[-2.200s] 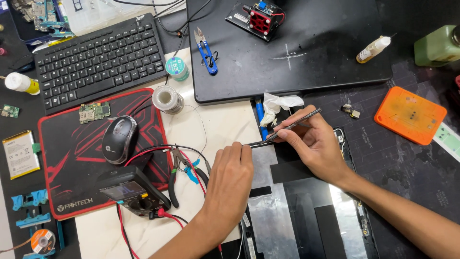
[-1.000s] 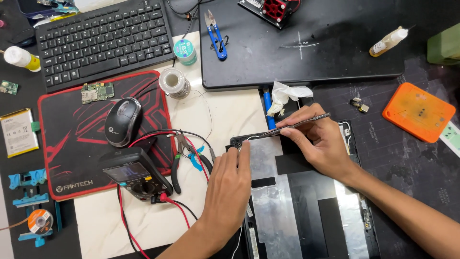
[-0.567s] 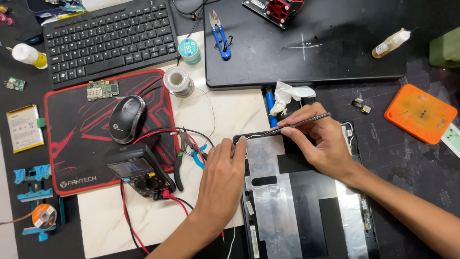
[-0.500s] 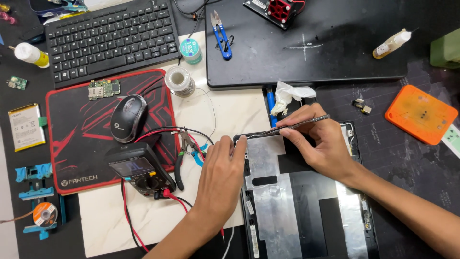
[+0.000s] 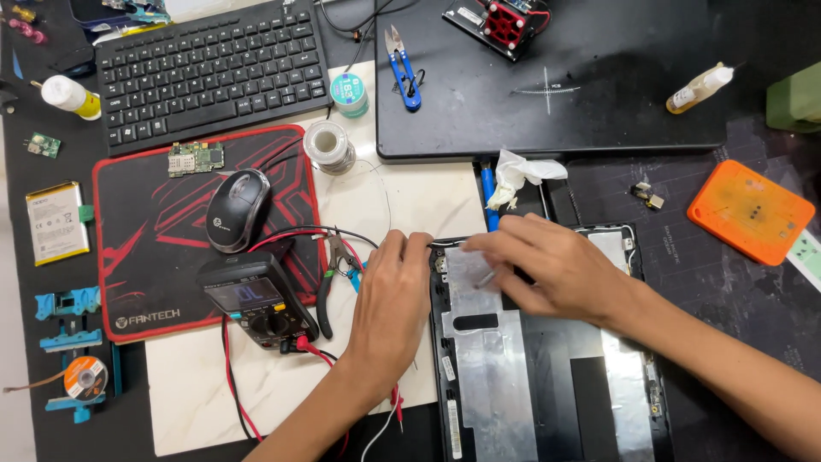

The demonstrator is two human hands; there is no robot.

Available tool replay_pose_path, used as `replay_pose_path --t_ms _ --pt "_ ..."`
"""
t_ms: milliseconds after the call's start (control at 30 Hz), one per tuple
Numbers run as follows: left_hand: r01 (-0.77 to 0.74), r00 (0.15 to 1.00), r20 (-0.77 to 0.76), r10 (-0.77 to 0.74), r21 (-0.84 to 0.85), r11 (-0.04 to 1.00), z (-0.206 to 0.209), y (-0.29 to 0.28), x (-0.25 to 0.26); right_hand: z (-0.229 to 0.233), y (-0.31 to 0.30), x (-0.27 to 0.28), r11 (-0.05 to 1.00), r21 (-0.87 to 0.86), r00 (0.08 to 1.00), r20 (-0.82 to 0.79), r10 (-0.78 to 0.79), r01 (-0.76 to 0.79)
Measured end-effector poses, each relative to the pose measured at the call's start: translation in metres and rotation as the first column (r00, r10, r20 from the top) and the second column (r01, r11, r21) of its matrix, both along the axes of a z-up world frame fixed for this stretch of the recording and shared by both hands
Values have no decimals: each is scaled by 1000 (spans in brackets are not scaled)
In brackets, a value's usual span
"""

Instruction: The person works on a disassembled laptop, using a screwdriver to remove screws from the chassis. They then use a multimeter to test electrical continuity on the device's internal components.

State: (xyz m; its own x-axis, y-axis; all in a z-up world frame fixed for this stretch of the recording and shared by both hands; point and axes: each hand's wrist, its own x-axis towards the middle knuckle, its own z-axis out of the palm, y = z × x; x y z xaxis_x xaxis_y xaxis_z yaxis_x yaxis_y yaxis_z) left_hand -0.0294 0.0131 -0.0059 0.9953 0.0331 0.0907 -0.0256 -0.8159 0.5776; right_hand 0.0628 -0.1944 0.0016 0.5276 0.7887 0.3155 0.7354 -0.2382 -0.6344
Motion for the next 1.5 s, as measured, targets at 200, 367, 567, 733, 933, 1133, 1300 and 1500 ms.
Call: replay_pose_path --t_ms 200,367,567,733,933,1133,1300,1500 --pt "-52 998 8 54 -164 985 -2 1 6 -16 8 -2 973 -230 966 243 91 -34" --pt "-48 999 0 49 -177 983 0 0 10 -18 8 -2 965 -263 972 230 56 6" --pt "-22 996 -92 3 -200 980 18 6 4 -18 9 -3 974 -225 972 231 33 20" --pt "-35 998 -66 24 -164 986 15 6 4 -20 8 -3 976 -218 976 216 28 20" --pt "-20 999 -39 14 -150 989 10 3 10 -20 8 -3 973 -230 979 203 31 17" --pt "-29 999 -44 22 -148 989 9 -3 11 -19 8 -5 968 -252 982 187 27 21" --pt "-82 994 -83 69 -170 982 12 -4 13 -20 7 -4 972 -234 981 193 36 11" --pt "-131 991 -69 117 -252 959 11 -6 16 -21 6 -3 969 -245 982 184 34 13"
